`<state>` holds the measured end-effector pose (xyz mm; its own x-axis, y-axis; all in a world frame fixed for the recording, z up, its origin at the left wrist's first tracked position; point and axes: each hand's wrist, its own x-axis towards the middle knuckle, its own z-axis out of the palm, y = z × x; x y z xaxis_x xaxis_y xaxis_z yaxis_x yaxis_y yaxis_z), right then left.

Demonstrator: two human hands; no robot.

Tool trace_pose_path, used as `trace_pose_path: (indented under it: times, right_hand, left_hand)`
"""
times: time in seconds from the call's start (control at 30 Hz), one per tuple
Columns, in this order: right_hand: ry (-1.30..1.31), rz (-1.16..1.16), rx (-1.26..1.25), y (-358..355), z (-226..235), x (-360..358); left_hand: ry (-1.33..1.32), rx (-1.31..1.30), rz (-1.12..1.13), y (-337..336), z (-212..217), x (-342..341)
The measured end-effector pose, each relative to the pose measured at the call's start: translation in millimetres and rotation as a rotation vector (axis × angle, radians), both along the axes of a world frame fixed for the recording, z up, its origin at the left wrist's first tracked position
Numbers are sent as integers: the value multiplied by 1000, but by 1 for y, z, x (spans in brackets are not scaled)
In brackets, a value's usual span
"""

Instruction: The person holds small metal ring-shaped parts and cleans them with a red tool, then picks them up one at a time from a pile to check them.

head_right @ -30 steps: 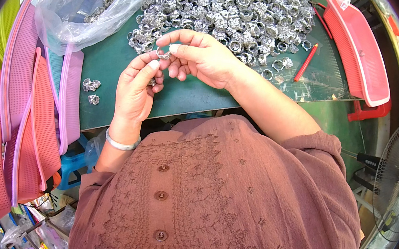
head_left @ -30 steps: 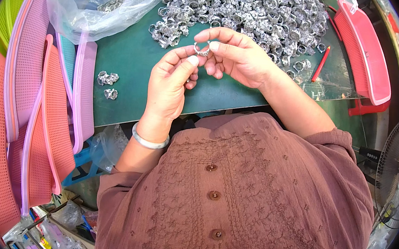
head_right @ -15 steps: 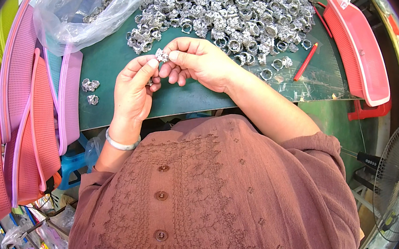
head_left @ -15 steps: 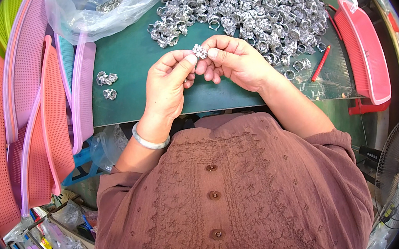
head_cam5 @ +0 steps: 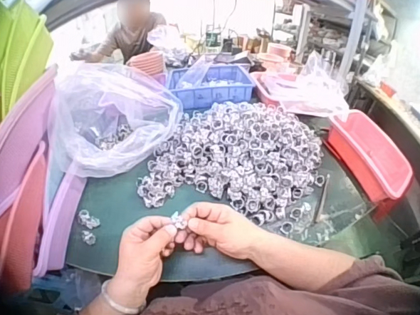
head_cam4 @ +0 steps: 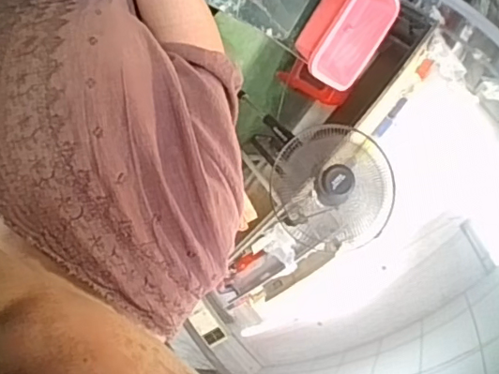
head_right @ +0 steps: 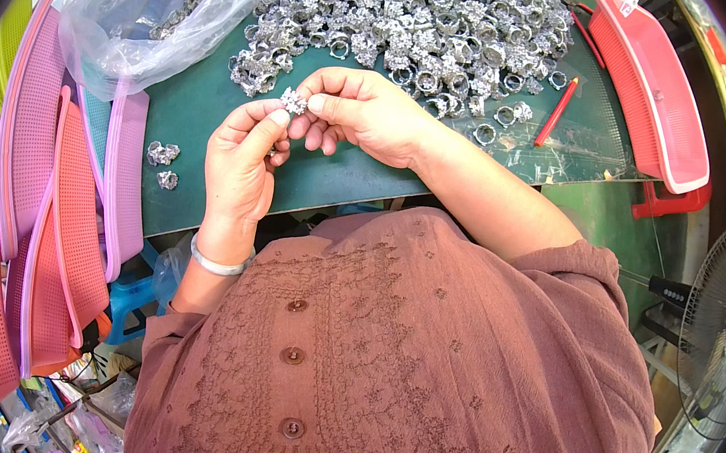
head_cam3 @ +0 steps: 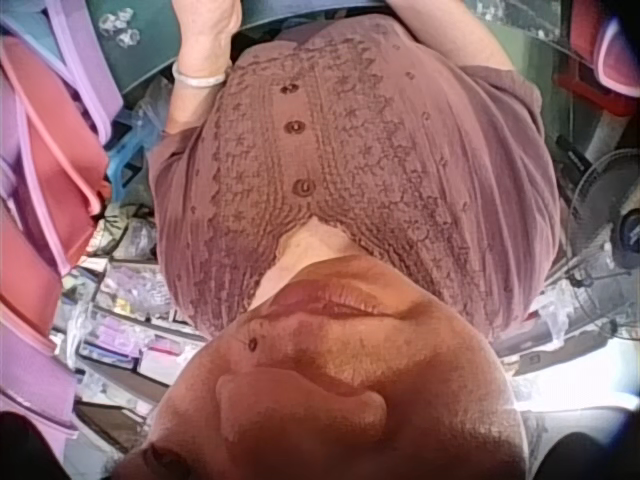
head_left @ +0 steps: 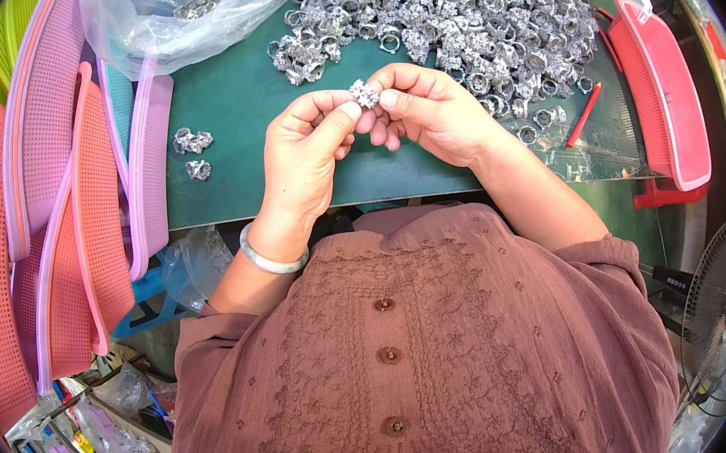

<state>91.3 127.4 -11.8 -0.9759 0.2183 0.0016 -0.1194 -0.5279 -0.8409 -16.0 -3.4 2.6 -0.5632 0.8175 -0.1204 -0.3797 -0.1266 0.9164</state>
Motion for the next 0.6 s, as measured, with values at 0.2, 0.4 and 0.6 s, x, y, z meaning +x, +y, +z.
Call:
trace_pose_path:
  times: [0.2,0.4,0.6]
  right_hand:
    - [5,12,-26,0,1,1]
    - [4,22,-43,0,0,1]
    - [-2,18,-39,0,0,1]
  left_hand:
    - [16,-6,1,0,1,0]
    - [4,2,-5,-1,-1,0]
    - [0,-14,2,0,1,1]
